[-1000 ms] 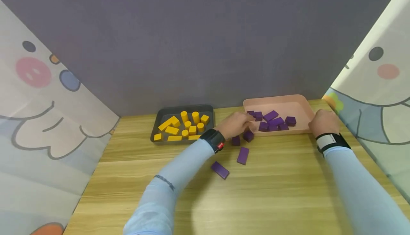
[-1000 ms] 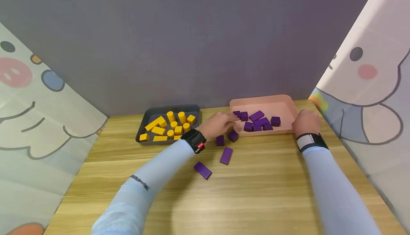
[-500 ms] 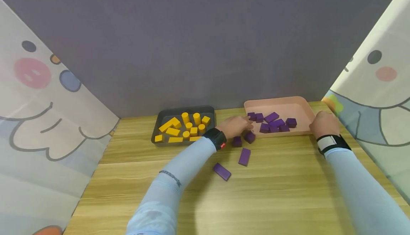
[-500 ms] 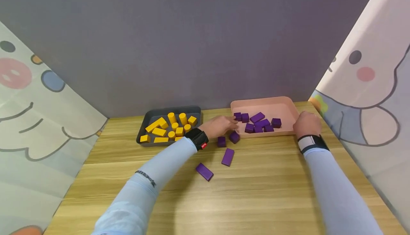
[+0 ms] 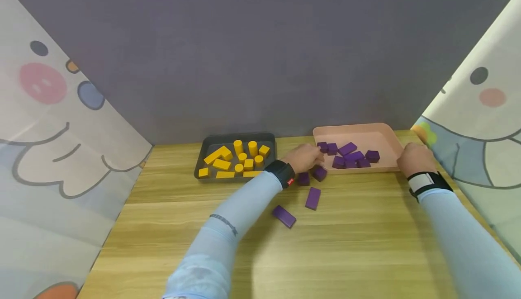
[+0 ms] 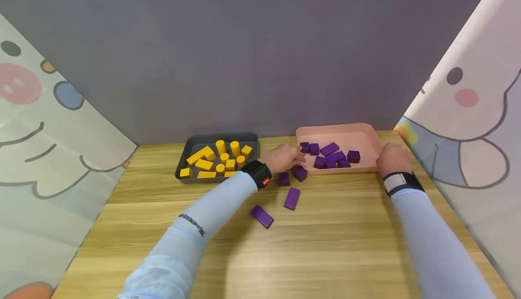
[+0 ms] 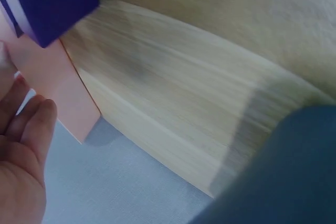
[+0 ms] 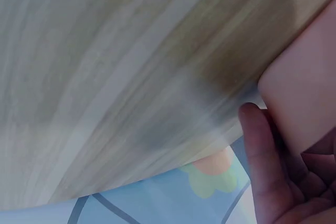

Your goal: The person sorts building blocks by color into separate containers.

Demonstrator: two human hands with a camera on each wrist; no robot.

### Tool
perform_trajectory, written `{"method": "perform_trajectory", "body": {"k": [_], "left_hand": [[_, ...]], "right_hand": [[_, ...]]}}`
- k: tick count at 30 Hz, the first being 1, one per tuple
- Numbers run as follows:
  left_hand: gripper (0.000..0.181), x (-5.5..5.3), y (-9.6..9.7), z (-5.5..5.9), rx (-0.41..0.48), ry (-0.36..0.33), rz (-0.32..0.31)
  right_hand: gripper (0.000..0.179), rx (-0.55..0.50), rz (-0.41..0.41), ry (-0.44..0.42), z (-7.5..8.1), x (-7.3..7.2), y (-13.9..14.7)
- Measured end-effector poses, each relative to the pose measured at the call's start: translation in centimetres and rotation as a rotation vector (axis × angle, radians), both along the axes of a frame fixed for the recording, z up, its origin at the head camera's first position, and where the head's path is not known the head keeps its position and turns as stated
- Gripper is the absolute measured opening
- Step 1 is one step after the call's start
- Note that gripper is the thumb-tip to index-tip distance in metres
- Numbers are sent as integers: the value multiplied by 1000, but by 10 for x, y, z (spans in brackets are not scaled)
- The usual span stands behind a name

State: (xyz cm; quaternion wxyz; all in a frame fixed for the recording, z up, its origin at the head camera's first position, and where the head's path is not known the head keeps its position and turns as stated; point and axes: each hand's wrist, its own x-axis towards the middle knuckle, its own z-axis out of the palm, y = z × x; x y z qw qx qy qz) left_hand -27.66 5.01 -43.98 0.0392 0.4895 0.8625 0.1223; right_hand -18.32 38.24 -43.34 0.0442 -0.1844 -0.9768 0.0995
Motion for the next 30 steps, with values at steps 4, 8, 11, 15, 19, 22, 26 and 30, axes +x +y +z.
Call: {"method": "perform_trajectory", "body": {"k": [4,8,11,15,19,22,26,30], "left_hand": [[20,2,4,-1,-7,-12,13],[20,4,4,-3,-19,-11,22],[22,4,3,-3,-29,-16,25],[22,1,1,2,-26,-31,21],[21,-2,1,3,-21,-25,2],[21,-4,1,4,-28,-9,-6],[22,-5,0,9,-46,-40,5],[23,-4,0,13,-44,-125,13]], "right_hand": [[26,-2,32,-71,4,5,6],[34,5,42,-31,8,13,-1],[35,6,51,107,12,22,-23],[34,30,247,341,18,40,-73],[29,8,582,408,10,61,-138],[27,-28,776,333,3,69,-183],[36,-48,847,205,-2,66,-222],[43,-3,847,150,-6,53,-239]]}}
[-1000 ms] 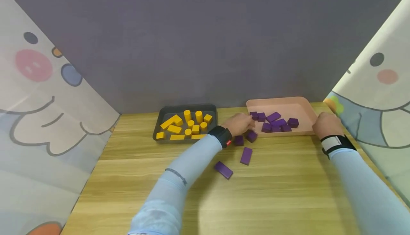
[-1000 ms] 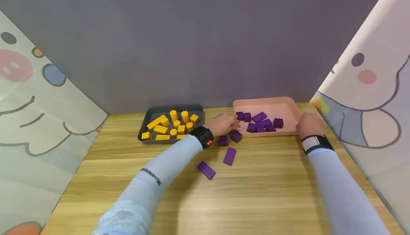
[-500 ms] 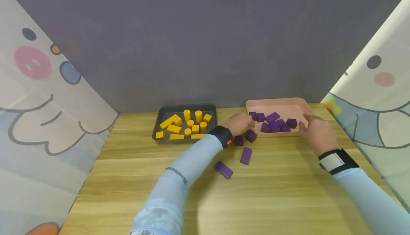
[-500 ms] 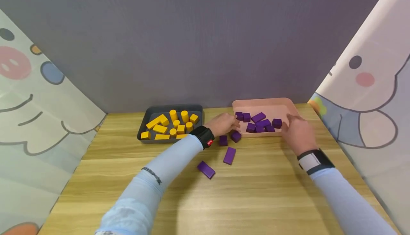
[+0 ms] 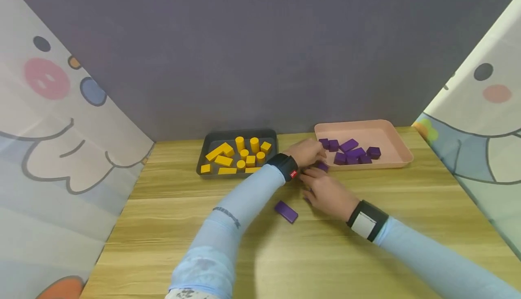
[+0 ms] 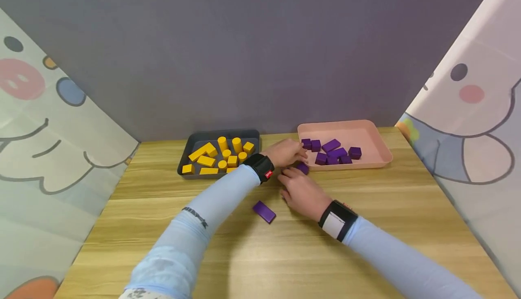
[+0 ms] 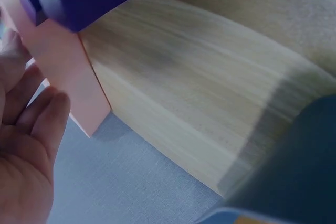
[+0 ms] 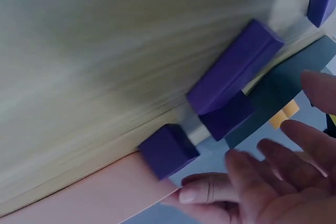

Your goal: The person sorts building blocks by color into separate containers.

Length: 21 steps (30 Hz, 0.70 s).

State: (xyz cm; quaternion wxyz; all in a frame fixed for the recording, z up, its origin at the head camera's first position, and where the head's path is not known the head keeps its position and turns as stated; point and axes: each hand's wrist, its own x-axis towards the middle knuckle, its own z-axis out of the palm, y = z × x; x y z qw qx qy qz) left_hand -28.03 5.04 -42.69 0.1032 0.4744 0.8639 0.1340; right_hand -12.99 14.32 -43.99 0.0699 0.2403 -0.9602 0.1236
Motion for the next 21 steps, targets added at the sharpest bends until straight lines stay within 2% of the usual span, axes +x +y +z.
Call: {"method": "perform_trajectory", "body": {"k": [4,10,14,21], "left_hand": [[23,0,2,2,5,-50,17],[19,-1,6,5,-8,-53,30],[17,0,9,5,0,-61,14],[17,3,3,3,2,-47,55]], "right_hand": [[35,51,9,9,-4,-14,-6],[19,38,-4,-15,-10,-30,-5],[17,10,-29,-82,-10,-30,-2],[10,-14,-31,-153,-7,-23,-2]]}}
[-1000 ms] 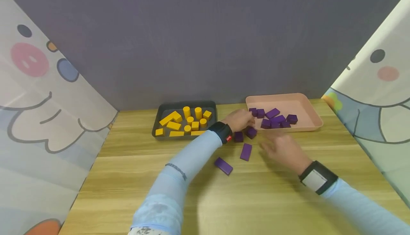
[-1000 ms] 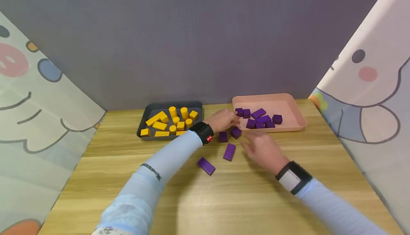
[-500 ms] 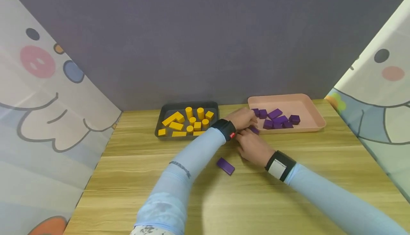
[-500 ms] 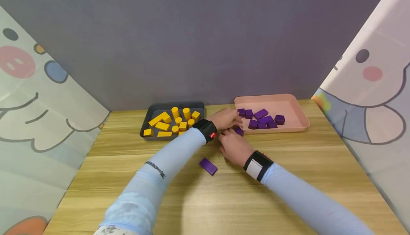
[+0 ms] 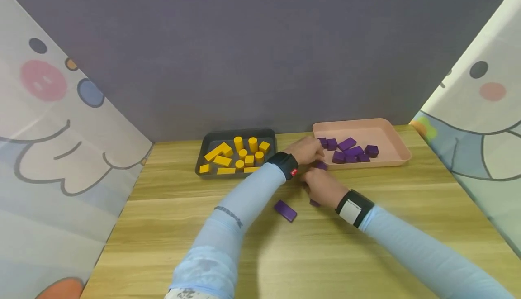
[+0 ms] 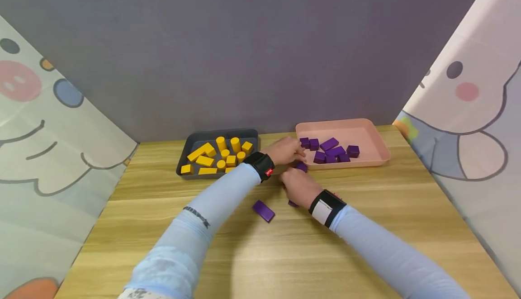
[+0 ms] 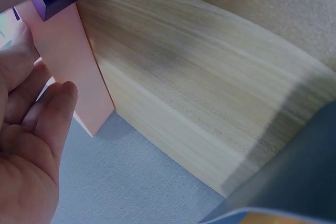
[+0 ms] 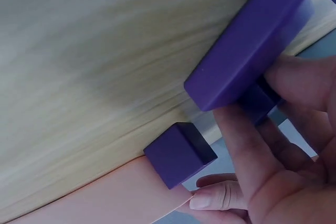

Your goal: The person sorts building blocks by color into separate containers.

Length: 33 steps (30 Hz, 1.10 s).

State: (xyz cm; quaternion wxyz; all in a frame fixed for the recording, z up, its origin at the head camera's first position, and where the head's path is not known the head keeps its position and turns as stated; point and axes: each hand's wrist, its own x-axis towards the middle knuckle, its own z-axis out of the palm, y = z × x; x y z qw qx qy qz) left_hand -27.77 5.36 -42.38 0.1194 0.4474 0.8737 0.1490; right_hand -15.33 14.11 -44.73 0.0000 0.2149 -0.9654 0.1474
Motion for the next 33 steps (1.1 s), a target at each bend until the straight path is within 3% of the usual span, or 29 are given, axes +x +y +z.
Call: {"method": "perform_trajectory", "body": {"k": [7,9,11,13,17,20,24,26,33], "left_hand": [[18,-1,-5,-7,6,49,-12],[17,-3,-6,-9,17,62,-15],[17,-5,-6,-11,22,74,-20],[17,-7,-5,-11,25,82,-27],[18,-6,-1,-12,42,71,-37],[17,-5,1,-11,46,61,-28],[16,-3,3,-10,34,44,-18],[16,-2,4,-9,27,33,-15],[18,-3,3,-9,18,34,-10]], "right_hand": [[13,-64,-14,-43,15,13,2],[14,-88,-25,-10,25,15,7],[17,-119,-46,65,36,14,18],[19,-142,-77,199,43,11,36],[19,-196,-213,454,46,0,87],[19,-225,-358,497,41,-8,130],[23,-233,-557,399,29,-12,180],[26,-239,-617,341,22,-13,198],[27,-214,-702,135,3,-20,224]]}}
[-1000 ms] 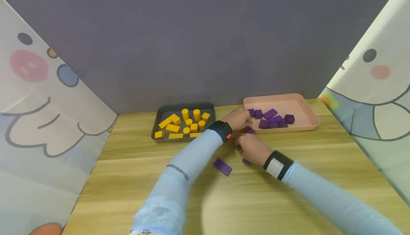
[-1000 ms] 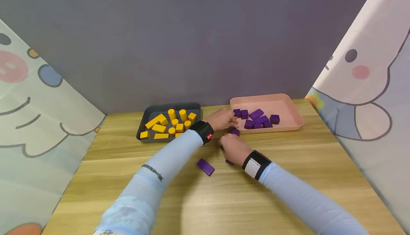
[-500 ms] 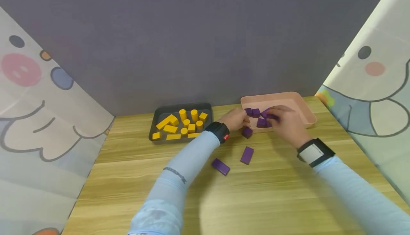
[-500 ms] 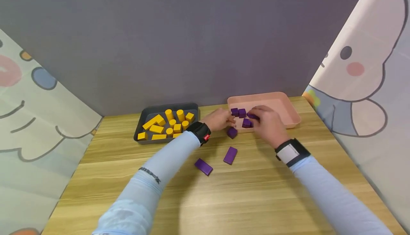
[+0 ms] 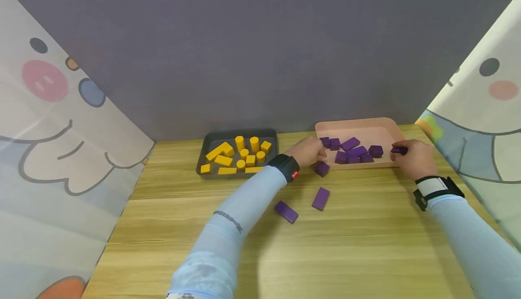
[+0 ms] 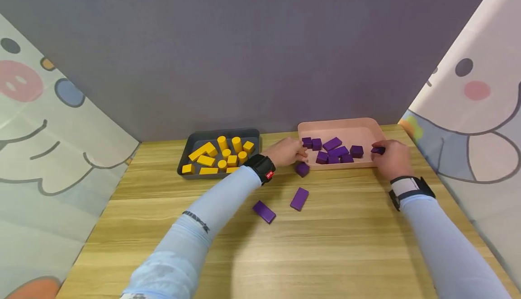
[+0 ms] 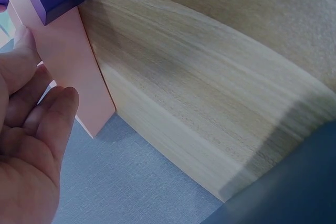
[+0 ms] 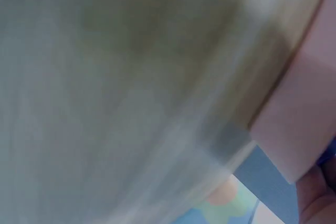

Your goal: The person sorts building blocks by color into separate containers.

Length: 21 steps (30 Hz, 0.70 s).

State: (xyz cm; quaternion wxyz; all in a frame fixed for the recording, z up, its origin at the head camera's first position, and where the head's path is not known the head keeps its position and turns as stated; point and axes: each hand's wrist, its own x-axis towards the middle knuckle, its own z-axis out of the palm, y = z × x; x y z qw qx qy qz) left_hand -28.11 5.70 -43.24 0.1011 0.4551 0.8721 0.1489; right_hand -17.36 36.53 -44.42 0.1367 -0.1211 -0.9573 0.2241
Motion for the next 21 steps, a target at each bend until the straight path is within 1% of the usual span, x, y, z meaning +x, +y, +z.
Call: {"method": "perform_trajectory", "body": {"k": [4,8,12,17,21], "left_hand": [[19,0,1,2,4,10,0],[17,0,2,3,-1,3,13],[17,0,1,2,-9,-2,21],[19,1,1,1,-15,4,14],[21,1,2,-1,-26,-4,23]], "right_hand": [[28,1,-13,-25,1,-1,1],[29,7,-4,-42,2,-3,1],[30,-4,-6,-86,2,-4,1],[35,-1,-7,-150,2,-5,2],[37,-4,-8,-177,0,-5,3]]}}
